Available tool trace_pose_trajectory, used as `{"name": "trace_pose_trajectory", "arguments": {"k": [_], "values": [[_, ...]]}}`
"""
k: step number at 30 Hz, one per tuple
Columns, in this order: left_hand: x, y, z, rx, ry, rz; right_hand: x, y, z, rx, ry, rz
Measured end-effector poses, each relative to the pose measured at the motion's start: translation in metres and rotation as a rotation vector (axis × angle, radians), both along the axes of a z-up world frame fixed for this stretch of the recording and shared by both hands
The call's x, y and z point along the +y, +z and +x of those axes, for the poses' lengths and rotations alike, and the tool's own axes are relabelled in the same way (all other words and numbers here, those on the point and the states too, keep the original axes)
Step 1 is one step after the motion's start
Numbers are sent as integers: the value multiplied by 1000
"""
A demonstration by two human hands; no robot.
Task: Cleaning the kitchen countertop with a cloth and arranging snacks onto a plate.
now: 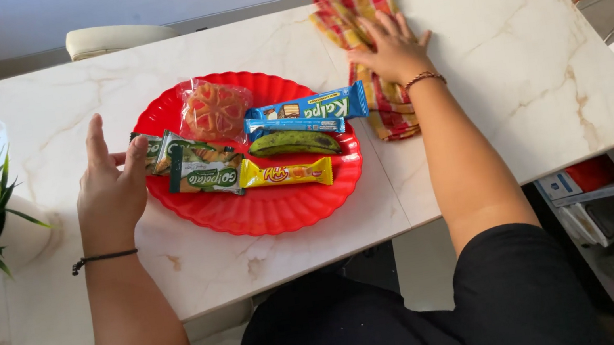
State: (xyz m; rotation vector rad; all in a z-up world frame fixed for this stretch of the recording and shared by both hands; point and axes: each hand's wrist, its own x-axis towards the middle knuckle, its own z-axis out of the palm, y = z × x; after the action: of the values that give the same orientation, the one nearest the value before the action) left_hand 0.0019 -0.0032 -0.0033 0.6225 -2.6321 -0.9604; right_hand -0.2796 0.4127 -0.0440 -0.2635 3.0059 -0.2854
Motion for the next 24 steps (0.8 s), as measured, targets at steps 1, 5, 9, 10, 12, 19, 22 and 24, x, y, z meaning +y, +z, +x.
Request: {"name": "trace_pose_trajectory", "arguments": {"k": [1,5,9,10,12,19,22,24], "values": [[-2,-2,2,33,20,23,8,-3,-11,4,-43,-22],[-3,0,3,17,26,-1,66,5,-27,27,-317,-46],[-4,0,4,64,52,-73,79,1,-33,51,-444,-36],[-3,2,6,90,58,-117,78,-2,-34,59,-409,-34],[2,6,5,78,54,-98,63,-4,-22,55,-257,-8],[-5,4,9,165,104,-99,66,-15,-18,82,62,7],[0,18,12,260,114,28,91,-12,-38,71,-58,-10],[-4,16,13,347,101,-77,105,-4,-44,62,-114,-26]]}}
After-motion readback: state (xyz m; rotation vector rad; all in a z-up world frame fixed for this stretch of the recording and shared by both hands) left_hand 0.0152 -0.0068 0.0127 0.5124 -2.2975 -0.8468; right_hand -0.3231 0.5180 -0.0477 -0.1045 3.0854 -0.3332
